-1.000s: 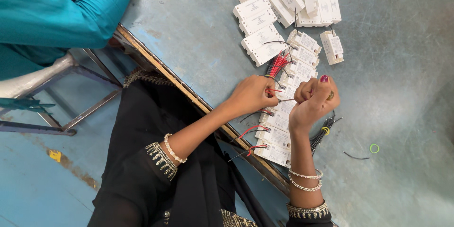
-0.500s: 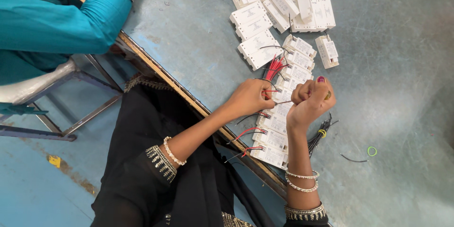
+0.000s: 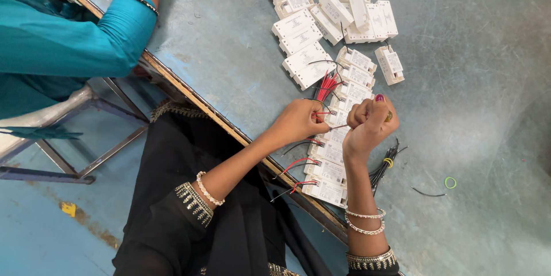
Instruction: The person uses a screwdriver to attach red and black wires to white electrical modules arranged on a table. They tighten screws to secure the wires, then move the completed modules aside and continue with the next set.
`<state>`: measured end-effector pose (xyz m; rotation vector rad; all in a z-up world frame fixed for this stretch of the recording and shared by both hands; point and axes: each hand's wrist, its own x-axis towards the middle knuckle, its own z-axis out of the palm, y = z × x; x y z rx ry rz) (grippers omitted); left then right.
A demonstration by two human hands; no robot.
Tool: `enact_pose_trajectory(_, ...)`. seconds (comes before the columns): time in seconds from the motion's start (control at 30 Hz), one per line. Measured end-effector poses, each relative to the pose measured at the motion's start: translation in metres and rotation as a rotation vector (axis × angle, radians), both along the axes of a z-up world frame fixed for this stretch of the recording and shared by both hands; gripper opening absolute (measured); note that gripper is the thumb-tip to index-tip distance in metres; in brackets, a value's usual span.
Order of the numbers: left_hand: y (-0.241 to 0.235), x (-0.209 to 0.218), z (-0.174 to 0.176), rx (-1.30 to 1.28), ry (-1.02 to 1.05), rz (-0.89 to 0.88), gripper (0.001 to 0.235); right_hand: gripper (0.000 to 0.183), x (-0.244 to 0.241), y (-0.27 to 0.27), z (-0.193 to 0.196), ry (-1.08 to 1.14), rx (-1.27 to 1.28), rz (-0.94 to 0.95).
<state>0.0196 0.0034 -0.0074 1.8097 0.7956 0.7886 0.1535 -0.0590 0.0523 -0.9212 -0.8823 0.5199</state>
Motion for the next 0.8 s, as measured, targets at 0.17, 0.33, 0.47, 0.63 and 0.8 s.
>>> enact_pose_trajectory(0.17,0.001,-0.001,0.001,0.029,0.014,-0.004,0.027,0.034,0.001,0.0,-0.001,0.023,0.003,0.008)
enact_pose_trajectory(0.33,0.005,0.0,0.004,-0.001,0.116,-0.035,0.03,0.033,0.002,0.001,-0.002,0.028,0.0,0.009)
enact_pose_trajectory(0.47,0.007,0.0,0.006,-0.005,0.128,-0.048,0.03,0.033,0.001,0.001,-0.001,0.029,-0.006,0.005)
enact_pose_trajectory(0.63,0.008,0.002,0.009,-0.011,0.177,-0.062,0.035,0.034,0.0,0.0,0.0,0.0,0.002,0.003)
enact_pose_trajectory(0.8,0.007,0.003,0.011,-0.004,0.218,-0.051,0.035,0.034,-0.001,0.001,0.001,0.015,-0.005,-0.005)
